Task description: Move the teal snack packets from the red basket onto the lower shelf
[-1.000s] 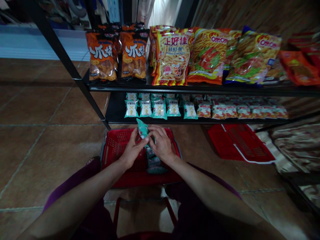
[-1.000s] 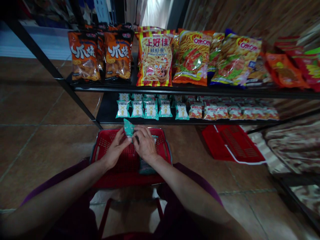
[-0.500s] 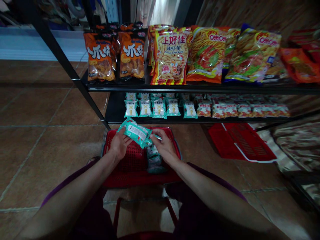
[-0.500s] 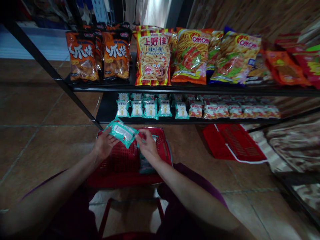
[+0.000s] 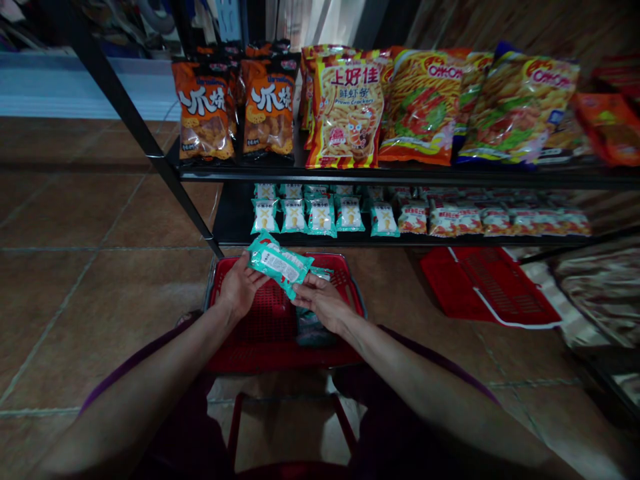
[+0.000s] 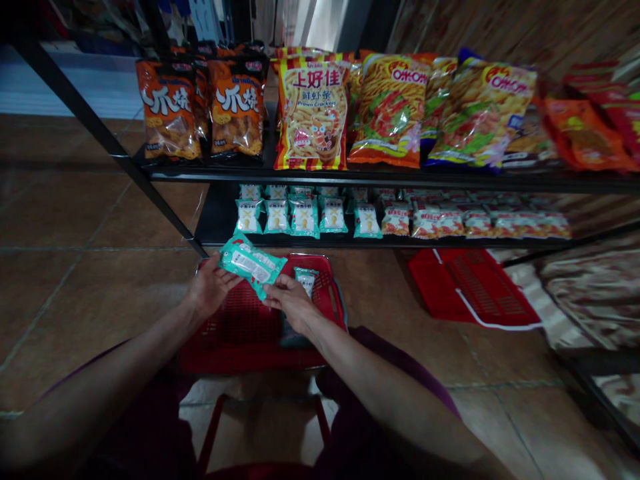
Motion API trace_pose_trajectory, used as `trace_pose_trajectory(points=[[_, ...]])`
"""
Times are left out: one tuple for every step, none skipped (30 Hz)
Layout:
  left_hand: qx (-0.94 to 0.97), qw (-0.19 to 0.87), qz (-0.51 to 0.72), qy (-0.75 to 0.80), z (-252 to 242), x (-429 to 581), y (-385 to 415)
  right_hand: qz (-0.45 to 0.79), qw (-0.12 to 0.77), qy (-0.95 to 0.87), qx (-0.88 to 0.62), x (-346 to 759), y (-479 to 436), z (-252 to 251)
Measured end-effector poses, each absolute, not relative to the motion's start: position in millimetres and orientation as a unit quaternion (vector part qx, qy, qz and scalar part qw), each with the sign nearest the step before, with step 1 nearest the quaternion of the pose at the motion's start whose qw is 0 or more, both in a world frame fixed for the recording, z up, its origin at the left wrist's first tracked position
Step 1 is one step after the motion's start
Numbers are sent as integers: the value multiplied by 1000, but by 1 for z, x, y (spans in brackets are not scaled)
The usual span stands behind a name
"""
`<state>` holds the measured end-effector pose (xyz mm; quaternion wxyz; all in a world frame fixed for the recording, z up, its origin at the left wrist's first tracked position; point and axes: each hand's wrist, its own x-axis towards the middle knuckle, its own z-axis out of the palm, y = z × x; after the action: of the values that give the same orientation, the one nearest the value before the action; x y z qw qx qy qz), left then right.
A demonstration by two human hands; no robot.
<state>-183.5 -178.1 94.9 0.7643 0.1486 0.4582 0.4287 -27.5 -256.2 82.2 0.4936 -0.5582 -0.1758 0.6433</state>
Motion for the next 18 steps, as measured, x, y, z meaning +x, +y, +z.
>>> trace_pose_trajectory(points=[[146, 758, 439, 460, 94, -184, -176, 644, 490, -185, -557, -29, -257, 82], [143, 750, 449, 463, 93, -185, -175, 648, 485, -195, -554, -30, -258, 81], [140, 742, 458, 469, 92, -186, -174, 652, 479, -203, -551, -32, -260, 80], [138, 734, 465, 476, 91, -186, -172, 657, 474, -208, -549, -34, -262, 79], [139, 726, 469, 484, 90, -187, -171, 660, 468, -210, -549, -36, -264, 78], [140, 719, 471, 491, 90, -187, -170, 662, 462, -211, -551, -38, -265, 77], [142, 714, 472, 497, 90, -188, -170, 662, 457, -214, -553, -40, -267, 77], [145, 711, 473, 500, 90, -188, -169, 662, 454, -221, -554, -41, -268, 77], [147, 709, 475, 500, 91, -188, -168, 660, 453, -228, -554, -42, -268, 78], [147, 708, 478, 498, 92, -189, -168, 657, 454, -236, -554, -42, -269, 78], [146, 708, 482, 495, 92, -189, -167, 653, 457, -240, -554, -42, -268, 80], [145, 709, 486, 490, 93, -190, -167, 646, 465, -237, -557, -42, -268, 81], [145, 711, 488, 485, 93, -190, -167, 636, 476, -227, -563, -41, -266, 82], [148, 714, 487, 482, 92, -191, -168, 626, 487, -211, -571, -40, -265, 83], [153, 717, 483, 479, 92, -191, -168, 616, 499, -194, -579, -39, -264, 84], [158, 719, 479, 478, 91, -191, -169, 606, 509, -179, -584, -37, -263, 84], [162, 721, 474, 479, 90, -191, -169, 600, 517, -169, -587, -36, -262, 84], [164, 721, 471, 481, 89, -191, -170, 598, 523, -163, -585, -35, -261, 84]])
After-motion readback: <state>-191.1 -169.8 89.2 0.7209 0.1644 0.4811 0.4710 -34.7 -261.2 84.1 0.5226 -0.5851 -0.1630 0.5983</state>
